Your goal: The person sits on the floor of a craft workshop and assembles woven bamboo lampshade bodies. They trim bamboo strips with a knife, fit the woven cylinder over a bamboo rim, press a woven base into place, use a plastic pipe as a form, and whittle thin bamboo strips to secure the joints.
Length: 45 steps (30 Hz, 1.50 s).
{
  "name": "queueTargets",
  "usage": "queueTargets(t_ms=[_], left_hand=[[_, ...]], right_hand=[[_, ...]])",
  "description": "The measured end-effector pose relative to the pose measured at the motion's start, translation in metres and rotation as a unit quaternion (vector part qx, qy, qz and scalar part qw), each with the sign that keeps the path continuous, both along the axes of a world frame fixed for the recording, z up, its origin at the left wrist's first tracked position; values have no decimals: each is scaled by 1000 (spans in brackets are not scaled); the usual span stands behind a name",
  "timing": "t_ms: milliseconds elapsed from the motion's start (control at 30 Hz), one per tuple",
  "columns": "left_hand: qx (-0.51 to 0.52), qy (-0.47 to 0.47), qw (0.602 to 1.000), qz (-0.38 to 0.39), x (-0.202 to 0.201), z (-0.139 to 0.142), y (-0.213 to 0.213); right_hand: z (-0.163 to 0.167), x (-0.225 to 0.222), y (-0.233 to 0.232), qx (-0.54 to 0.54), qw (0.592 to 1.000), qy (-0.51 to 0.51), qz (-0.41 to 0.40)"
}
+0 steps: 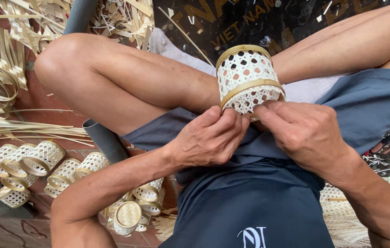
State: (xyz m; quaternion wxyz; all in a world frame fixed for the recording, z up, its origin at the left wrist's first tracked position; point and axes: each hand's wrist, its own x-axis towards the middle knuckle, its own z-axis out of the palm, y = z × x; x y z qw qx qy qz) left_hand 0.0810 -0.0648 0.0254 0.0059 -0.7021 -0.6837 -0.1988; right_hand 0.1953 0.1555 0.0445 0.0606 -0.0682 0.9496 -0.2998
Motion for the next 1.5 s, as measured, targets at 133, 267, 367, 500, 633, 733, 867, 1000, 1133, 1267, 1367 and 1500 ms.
queueTargets(t_ms=[133, 267, 367, 500, 633, 733, 867, 1000, 1133, 1267, 1367, 1500], left_hand=[[-16, -27, 999, 24, 10, -5, 2], [-22, -19, 999, 20, 14, -5, 10], [-38, 0, 999, 38, 18, -1, 20], [-62, -47, 996, 39, 21, 0, 33], [-58, -32, 997, 32, 16, -1, 34], [-36, -18, 999, -7, 4, -1, 23], [11, -34, 998, -53, -17, -3, -4], [32, -58, 995, -71, -29, -8, -22], [71, -121, 989, -49, -39, -9, -37], [114, -140, 983, -17, -43, -12, -46], [123, -148, 981, 17, -40, -9, -47], [54, -114, 991, 34, -30, 1, -41]], right_hand=[[16, 3, 16, -73, 996, 49, -6], [23, 20, 24, -275, 894, -79, -343], [-11, 31, 26, -402, 810, -150, -400], [-52, 39, 16, -447, 774, -185, -408], [-37, 22, 9, -359, 834, -166, -385], [4, 2, 9, -147, 959, -39, -240], [32, -13, 4, 72, 985, 151, 49], [24, -22, 1, 178, 946, 203, 183], [23, -39, -4, 122, 946, 218, 208], [29, -60, -10, 91, 948, 200, 230], [32, -66, -13, 73, 953, 175, 234], [33, -57, -5, 84, 954, 184, 221]])
